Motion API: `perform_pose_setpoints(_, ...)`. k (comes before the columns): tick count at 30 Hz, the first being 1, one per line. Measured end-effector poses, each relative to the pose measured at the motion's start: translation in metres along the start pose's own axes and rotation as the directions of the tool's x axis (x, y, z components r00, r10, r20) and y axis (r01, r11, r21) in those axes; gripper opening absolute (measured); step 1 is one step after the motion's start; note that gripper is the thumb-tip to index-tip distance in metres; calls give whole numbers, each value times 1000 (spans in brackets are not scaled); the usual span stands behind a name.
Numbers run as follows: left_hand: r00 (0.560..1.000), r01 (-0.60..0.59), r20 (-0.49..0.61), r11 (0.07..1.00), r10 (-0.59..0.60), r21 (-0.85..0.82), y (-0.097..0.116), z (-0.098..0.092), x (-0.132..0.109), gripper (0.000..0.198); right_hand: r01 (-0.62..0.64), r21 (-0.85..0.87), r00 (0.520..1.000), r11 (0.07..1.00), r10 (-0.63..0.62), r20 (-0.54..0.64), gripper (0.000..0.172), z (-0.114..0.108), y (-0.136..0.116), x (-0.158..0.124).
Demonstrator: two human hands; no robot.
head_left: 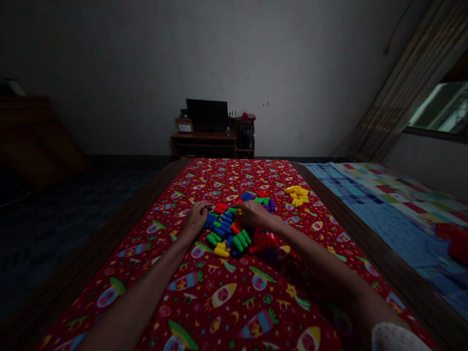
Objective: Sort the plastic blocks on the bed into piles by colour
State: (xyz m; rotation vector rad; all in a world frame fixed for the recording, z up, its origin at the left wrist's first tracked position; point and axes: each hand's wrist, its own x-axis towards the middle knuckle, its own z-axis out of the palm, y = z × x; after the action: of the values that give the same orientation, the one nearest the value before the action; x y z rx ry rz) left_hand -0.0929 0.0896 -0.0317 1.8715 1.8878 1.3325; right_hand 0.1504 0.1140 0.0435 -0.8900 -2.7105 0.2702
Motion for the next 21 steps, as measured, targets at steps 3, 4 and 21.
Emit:
perform_pose_setpoints(3, 1000, 2, -5, 1000, -2, 5, -2, 2, 1, 32, -26, 128, 981, 991, 51, -188, 42, -13, 28, -10)
perform_pose_setpoints(4, 1000, -5, -10, 1000, 5, 7, -3, 2, 2, 32, -60, 149, 964, 987, 96, -248, 44, -20, 41, -15)
perform_pose_setpoints(21, 1000, 13, 7, 999, -12, -53, -2, 3, 2, 34, -479, -85, 813, 874, 405, -419, 28, -65, 122, -61)
